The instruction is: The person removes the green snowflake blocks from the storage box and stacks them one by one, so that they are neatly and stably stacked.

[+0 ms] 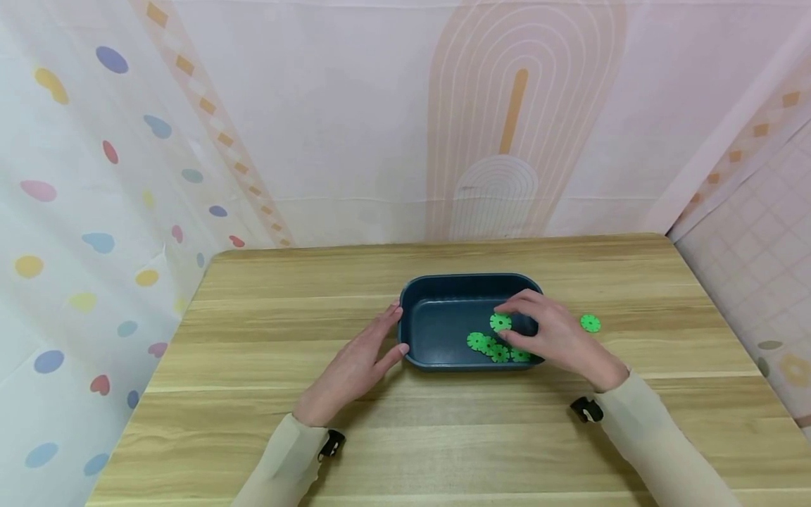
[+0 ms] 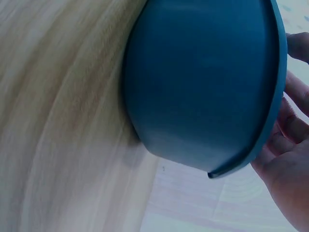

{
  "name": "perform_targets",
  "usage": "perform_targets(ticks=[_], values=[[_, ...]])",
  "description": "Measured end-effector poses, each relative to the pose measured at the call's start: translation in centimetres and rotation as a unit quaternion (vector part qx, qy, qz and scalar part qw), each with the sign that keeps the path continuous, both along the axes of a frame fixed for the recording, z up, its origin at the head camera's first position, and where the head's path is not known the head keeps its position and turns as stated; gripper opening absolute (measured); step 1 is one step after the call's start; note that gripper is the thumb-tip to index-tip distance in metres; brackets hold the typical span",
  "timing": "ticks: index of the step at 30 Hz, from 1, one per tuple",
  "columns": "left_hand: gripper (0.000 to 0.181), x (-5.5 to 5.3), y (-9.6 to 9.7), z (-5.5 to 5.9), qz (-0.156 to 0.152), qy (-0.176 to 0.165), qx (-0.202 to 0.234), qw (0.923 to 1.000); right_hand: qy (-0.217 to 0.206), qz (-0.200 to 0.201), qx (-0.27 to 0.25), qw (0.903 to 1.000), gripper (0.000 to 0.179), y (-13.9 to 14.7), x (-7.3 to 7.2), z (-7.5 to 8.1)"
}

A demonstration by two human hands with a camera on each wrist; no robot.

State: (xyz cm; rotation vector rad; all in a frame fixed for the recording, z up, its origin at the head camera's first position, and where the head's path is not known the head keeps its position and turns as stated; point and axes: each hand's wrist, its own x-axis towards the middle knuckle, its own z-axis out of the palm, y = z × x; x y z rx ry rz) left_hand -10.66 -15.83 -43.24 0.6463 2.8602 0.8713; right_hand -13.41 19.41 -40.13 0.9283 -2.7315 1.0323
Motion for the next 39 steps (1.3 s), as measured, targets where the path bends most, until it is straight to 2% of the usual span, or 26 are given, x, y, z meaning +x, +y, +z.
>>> perform_targets(ticks=[23,33,39], values=[[0.068,0.1,0.0,0.1,-0.001,0.005,0.003,1.0,-0.003,-0.058,-0.001,0.9983,0.031,2.5,0.5,0.7],[0.068,0.1,0.0,0.1,-0.004,0.009,-0.001,1.0,0.04,-0.074,-0.005,0.9964,0.03,3.8,0.6,0.5],[0.068,0.1,0.0,0.2,-0.004,0.008,-0.002,1.0,0.046,-0.085,-0.01,0.9952,0.03,4.6,0.7,0.5]])
